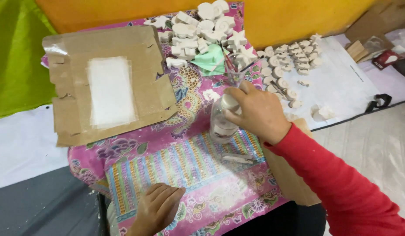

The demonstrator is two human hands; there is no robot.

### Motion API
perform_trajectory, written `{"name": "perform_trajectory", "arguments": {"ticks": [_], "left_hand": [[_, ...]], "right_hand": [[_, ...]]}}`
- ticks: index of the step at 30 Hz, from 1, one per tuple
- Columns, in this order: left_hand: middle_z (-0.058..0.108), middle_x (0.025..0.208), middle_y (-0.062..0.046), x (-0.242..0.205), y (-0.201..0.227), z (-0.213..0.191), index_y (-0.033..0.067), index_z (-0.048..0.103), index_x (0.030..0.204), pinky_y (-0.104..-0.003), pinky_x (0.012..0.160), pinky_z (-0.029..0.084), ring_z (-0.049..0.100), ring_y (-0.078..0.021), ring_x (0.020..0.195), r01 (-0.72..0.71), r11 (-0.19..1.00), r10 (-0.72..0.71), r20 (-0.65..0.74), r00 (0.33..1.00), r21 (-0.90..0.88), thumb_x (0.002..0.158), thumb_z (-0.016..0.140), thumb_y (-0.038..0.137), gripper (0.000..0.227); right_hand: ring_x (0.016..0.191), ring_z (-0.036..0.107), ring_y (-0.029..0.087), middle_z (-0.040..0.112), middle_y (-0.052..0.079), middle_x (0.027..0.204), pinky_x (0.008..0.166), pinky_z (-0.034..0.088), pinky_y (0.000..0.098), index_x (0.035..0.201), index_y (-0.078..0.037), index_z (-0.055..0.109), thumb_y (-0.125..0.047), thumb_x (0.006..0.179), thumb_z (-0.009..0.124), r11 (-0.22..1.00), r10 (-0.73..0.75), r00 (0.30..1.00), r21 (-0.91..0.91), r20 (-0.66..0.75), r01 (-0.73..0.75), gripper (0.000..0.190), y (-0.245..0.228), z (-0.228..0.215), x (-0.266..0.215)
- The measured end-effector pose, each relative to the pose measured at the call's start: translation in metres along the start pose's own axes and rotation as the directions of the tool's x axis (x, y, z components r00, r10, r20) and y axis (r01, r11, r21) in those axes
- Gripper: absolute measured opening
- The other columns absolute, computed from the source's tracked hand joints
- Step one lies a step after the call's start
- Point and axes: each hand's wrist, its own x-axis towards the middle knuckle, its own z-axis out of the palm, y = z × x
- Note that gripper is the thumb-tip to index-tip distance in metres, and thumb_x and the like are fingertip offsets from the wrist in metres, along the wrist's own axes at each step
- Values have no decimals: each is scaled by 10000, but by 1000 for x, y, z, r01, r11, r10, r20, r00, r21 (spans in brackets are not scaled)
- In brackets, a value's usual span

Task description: A person is seen organizing small white molded shapes into a cardboard box and then mixing a white substance in a plastic cup using liquid from a bottle and a small stirring tool.

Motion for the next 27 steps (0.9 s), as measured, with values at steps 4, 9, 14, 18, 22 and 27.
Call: {"name": "perform_trajectory", "arguments": {"ticks": [4, 9, 14, 18, 22, 27], "left_hand": [[760, 813, -34, 15, 1, 17, 76, 691, 917, -329, 722, 609, 733, -172, 729, -22, 1000, 22, 42, 999, 8, 791, 765, 65, 146], [767, 887, -48, 14, -19, 61, 91, 730, 899, -299, 682, 641, 747, -152, 701, 21, 1000, -21, -24, 999, 0, 783, 744, 134, 125], [734, 984, 23, -6, -56, 114, 232, 746, 943, -297, 728, 628, 745, -152, 833, 37, 994, -40, 24, 999, 101, 694, 748, 212, 249], [747, 966, 25, 16, -55, 158, 227, 737, 954, -293, 728, 627, 755, -150, 832, 66, 997, -67, 29, 997, 41, 678, 778, 218, 280], [757, 952, 26, 27, -54, 189, 224, 731, 963, -291, 728, 627, 762, -148, 830, 98, 995, -98, 31, 995, 8, 665, 800, 221, 306], [776, 925, 28, 29, -54, 196, 217, 718, 980, -285, 727, 626, 777, -146, 828, 151, 988, -149, 39, 988, -44, 641, 845, 229, 363]], "right_hand": [[718, 627, 263, 604, 83, 1072, 685, 506, 400, 1416, -161, 584, -603, 824, 756, 997, -40, 999, 62, 25, 38, 759, 27, -8, -14], [659, 631, 177, 696, 99, 976, 590, 495, 299, 1336, -17, 664, -298, 967, 689, 912, 219, 970, 375, -101, -167, 464, 150, -15, -42], [705, 665, 191, 697, 78, 842, 664, 548, 330, 1165, -44, 748, -124, 988, 716, 706, 636, 771, 378, 34, -600, 197, 347, 103, -136], [911, 771, 255, 776, 87, 969, 760, 667, 391, 1140, -175, 807, -217, 947, 729, 727, 685, 677, -324, 270, -605, 212, 415, 196, -199], [965, 723, 222, 723, 56, 992, 762, 661, 382, 1080, -141, 806, -353, 890, 768, 703, 695, 646, -485, 316, -520, 287, 453, 277, -240], [992, 697, 215, 677, 32, 991, 764, 633, 399, 1008, -134, 784, -216, 920, 705, 708, 669, 654, -571, 354, -416, 144, 467, 318, -257]]}}
